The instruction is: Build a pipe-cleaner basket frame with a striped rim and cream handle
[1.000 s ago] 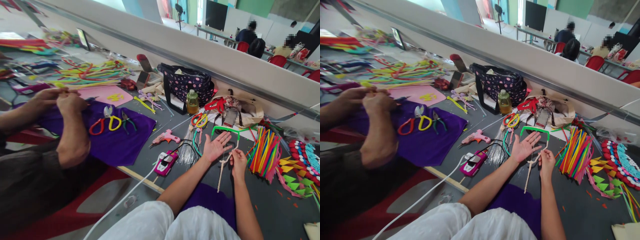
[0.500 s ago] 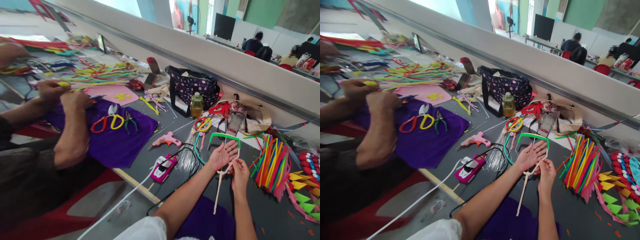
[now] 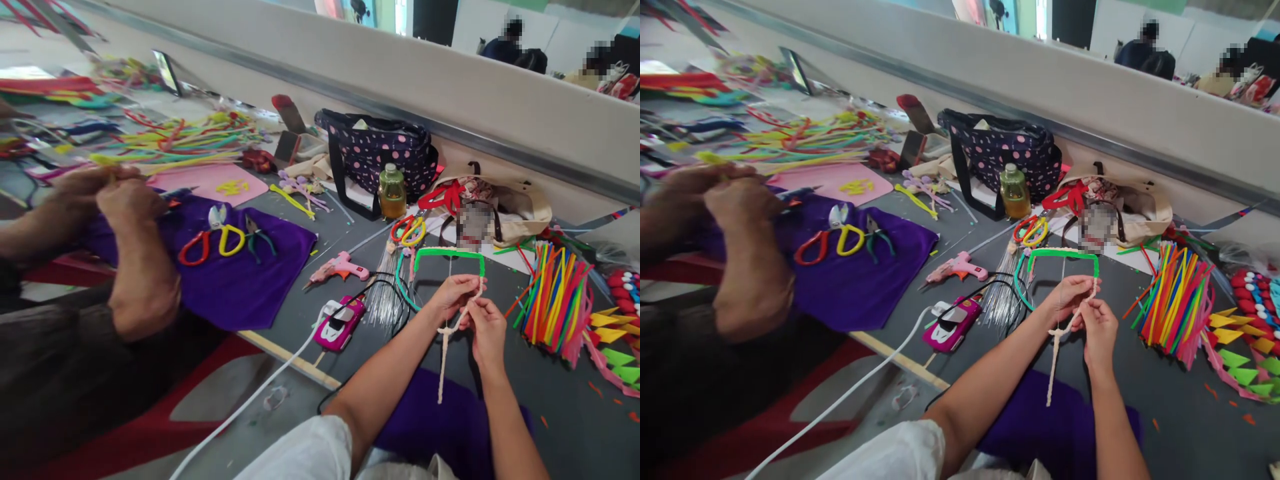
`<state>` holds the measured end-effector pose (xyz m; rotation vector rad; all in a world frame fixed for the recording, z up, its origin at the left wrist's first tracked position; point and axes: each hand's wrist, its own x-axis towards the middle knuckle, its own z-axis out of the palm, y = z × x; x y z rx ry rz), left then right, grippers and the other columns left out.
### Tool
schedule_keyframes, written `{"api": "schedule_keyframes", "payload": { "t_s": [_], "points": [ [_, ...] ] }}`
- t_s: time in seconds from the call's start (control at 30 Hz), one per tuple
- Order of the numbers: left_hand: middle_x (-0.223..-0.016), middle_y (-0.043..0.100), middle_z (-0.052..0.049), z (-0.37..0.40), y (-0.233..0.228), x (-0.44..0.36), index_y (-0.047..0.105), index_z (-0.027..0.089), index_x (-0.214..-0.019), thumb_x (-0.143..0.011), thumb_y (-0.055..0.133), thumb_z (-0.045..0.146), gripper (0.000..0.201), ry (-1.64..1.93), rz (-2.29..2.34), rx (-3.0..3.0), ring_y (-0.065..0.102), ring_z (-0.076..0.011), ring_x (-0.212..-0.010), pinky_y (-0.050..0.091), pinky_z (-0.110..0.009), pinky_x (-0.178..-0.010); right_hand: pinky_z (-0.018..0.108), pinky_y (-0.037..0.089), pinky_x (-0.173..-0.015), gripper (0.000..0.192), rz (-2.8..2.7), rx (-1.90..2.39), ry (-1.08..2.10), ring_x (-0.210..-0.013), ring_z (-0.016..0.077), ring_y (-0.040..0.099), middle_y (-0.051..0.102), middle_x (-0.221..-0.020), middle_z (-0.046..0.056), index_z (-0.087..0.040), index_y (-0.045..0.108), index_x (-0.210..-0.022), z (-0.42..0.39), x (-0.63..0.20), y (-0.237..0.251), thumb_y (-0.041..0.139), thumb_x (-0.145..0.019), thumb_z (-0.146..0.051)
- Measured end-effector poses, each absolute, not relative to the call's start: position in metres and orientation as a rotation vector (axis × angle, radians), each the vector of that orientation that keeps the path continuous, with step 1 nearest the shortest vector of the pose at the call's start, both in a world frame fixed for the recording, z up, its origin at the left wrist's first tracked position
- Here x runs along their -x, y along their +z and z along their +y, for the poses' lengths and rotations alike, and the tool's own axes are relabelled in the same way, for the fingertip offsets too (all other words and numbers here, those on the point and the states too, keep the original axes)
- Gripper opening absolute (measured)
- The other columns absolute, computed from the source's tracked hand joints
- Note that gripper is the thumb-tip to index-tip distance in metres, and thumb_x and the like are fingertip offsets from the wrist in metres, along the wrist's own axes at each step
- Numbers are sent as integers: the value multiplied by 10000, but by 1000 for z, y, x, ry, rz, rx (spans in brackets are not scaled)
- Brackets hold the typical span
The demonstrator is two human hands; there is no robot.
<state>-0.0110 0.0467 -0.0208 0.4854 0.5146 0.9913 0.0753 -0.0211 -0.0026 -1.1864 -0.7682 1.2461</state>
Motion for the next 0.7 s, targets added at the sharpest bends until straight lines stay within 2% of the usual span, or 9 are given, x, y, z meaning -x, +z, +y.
{"api": "schedule_keyframes", "payload": {
  "t_s": [0.1, 0.27, 0.5, 0.7],
  "points": [
    [-683, 654, -51, 48, -21, 14, 714, 99, -832, -615, 809, 290, 304, 988, 557, -468, 500, -66, -485, 302, -207, -465, 196, 461, -401, 285, -800, 1195, 1301, -424, 85, 535, 631, -600, -2, -159, 601, -746, -24, -71, -2, 730, -685, -405],
    [-663, 641, -33, 48, -21, 18, 698, 101, -775, -538, 850, 295, 341, 1036, 576, -457, 533, -77, -525, 348, -200, -506, 186, 457, -406, 259, -832, 1206, 1336, -425, 78, 525, 625, -580, -9, -161, 622, -722, -26, -69, -2, 729, -693, -395],
    [-664, 644, -30, 45, -20, 18, 673, 105, -726, -513, 861, 310, 351, 1069, 595, -413, 577, -100, -571, 408, -222, -567, 188, 459, -425, 235, -852, 1164, 1415, -415, 66, 506, 627, -579, -10, -160, 626, -709, -27, -70, -4, 727, -709, -371],
    [-646, 641, -36, 43, -14, 16, 675, 93, -734, -514, 860, 313, 363, 1026, 604, -435, 568, -93, -560, 395, -208, -540, 179, 433, -392, 236, -844, 1157, 1405, -413, 70, 501, 605, -551, -18, -161, 630, -715, -28, -72, -4, 706, -731, -384]
  ]
}}
